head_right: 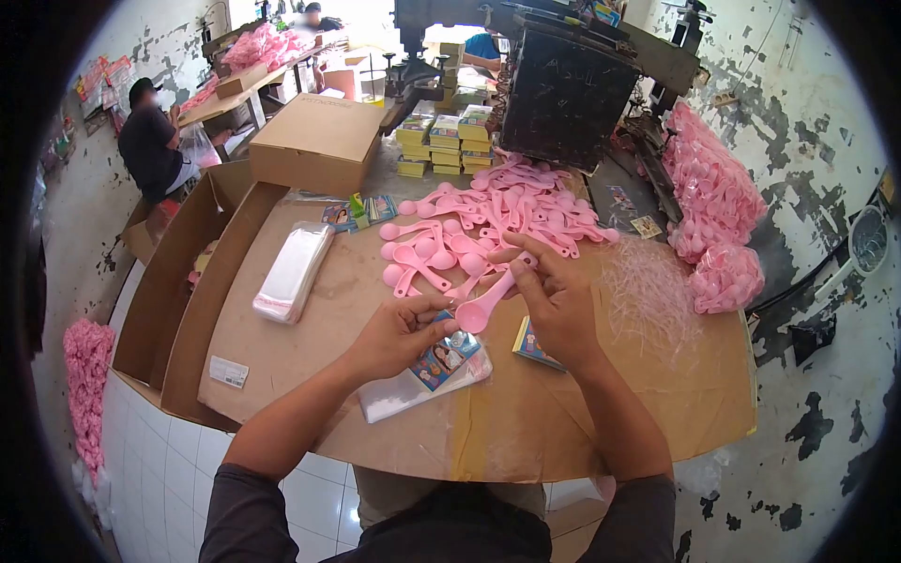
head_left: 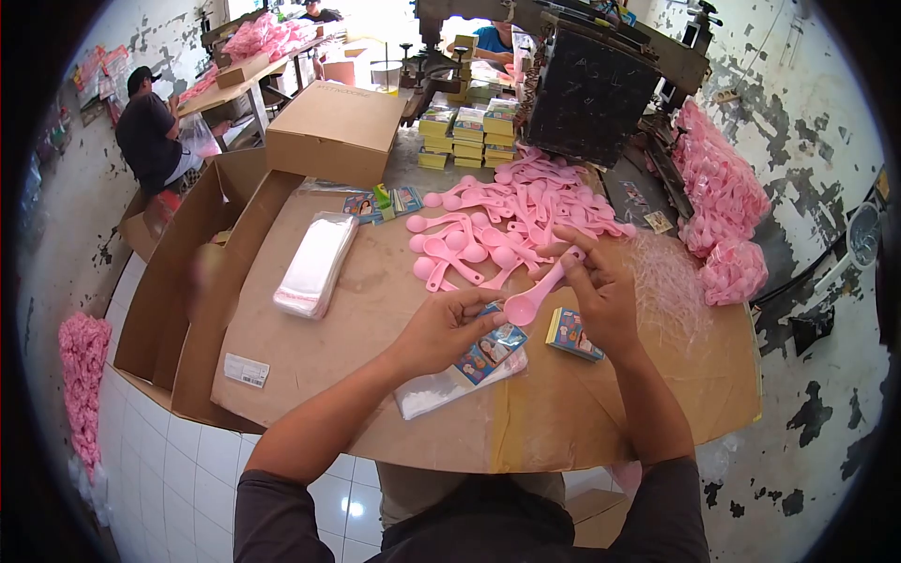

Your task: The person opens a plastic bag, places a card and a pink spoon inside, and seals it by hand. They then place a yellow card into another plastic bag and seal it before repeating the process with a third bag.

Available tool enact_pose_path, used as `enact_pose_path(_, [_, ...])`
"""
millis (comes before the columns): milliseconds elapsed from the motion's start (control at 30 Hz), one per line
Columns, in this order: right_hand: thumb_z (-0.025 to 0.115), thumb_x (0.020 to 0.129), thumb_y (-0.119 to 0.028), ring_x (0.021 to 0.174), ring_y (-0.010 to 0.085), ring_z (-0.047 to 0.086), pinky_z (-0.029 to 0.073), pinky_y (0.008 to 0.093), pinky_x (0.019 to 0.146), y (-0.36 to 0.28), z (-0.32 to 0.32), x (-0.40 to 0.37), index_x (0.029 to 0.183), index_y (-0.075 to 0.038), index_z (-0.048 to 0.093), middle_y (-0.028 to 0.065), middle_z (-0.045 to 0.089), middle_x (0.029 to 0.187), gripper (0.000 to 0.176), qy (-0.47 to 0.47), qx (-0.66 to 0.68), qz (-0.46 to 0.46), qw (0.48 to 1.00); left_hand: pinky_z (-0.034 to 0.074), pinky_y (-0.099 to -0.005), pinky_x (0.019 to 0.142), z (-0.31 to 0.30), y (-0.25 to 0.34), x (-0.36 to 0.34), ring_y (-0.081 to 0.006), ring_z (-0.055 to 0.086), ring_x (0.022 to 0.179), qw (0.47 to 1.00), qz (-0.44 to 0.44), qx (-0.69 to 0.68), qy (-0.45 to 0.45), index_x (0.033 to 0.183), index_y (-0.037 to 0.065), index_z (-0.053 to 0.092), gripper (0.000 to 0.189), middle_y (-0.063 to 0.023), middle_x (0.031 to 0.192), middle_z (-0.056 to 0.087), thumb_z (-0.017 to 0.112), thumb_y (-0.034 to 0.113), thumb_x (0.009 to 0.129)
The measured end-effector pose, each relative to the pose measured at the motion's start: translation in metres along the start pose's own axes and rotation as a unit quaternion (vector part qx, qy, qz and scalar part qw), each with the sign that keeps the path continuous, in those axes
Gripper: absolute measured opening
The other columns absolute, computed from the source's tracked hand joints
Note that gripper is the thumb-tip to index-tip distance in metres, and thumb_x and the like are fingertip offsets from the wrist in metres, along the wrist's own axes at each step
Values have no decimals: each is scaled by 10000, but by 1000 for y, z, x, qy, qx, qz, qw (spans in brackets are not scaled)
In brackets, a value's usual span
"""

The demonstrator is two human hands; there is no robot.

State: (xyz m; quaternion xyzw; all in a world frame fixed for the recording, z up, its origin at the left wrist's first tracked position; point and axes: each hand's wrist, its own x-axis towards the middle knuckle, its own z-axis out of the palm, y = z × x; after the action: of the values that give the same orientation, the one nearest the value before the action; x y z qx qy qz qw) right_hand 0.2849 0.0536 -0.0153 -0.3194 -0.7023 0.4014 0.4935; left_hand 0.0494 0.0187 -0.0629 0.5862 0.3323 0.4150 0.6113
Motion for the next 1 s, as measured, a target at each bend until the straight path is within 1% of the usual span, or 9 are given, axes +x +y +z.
enact_pose_path(267, [476,1106,-118,1201,253,679,527,341,1024,7,18,-11,1469,65,483,181,654,1342,406,-27,-1,0,1000,565,-253,845,-2,-6,4,-96,687,1020,1000,-3,-25,-4,1300,-66,606,324,-90,1125,735,627,146,1055])
enact_pose_path(367, [463,1116,-180,1344,279,576,436,399,1137,12,27,-19,1507,69,438,198,591,1434,464,-74,63,11,995,561,-251,852,-2,-7,3,-94,685,1028,999,10,-43,-7,1297,-51,607,324,-78,1124,735,630,165,1056])
enact_pose_path(433, [458,1118,-233,1402,295,513,377,421,1179,1,20,-10,1540,51,396,201,557,1473,512,-188,2,-34,982,557,-251,861,-5,-4,2,-92,684,1030,998,17,-51,-17,1304,-40,604,330,-69,1125,735,634,174,1055])
enact_pose_path(533, [464,1109,-296,1463,310,438,301,442,1221,10,20,-14,1532,30,429,203,526,1509,535,-221,138,13,966,544,-229,807,-10,-5,3,-60,672,953,996,-7,-79,-32,1278,15,622,276,-30,1090,720,639,174,1053])
enact_pose_path(567, [481,1101,-290,1459,310,443,305,442,1216,9,20,-11,1502,22,469,200,534,1501,508,-205,180,26,962,544,-240,906,-10,-10,5,-87,676,1063,995,18,-87,-35,1314,-13,602,318,-62,1165,722,628,173,1058])
enact_pose_path(633, [529,1080,-254,1429,307,479,342,438,1192,2,20,-4,1424,4,563,193,564,1467,430,-168,228,38,958,542,-239,915,-8,0,1,-84,669,1078,993,-2,-105,-55,1321,-9,598,321,-57,1177,717,627,174,1059])
enact_pose_path(767, [649,999,-98,1265,272,611,468,415,1072,-21,7,4,1156,-21,728,146,667,1286,192,-264,-42,-64,962,532,-241,934,-7,0,-4,-85,664,1090,984,-28,-140,-105,1381,-3,558,380,-52,1191,711,627,188,1060])
enact_pose_path(900, [691,944,-19,1106,232,662,523,379,957,-53,6,4,1017,-34,745,90,690,1133,92,-229,-92,-149,958,509,-281,991,-8,3,-5,-117,638,1163,992,6,-76,-102,1414,6,536,427,-65,1253,685,630,222,1058])
enact_pose_path(1000, [709,932,-46,1018,209,667,528,361,860,-80,5,5,998,-43,756,82,689,1061,82,-181,-193,-193,945,475,-330,1055,3,1,-5,-156,587,1263,992,121,-28,-37,1419,14,535,440,-77,1343,636,632,233,1051])
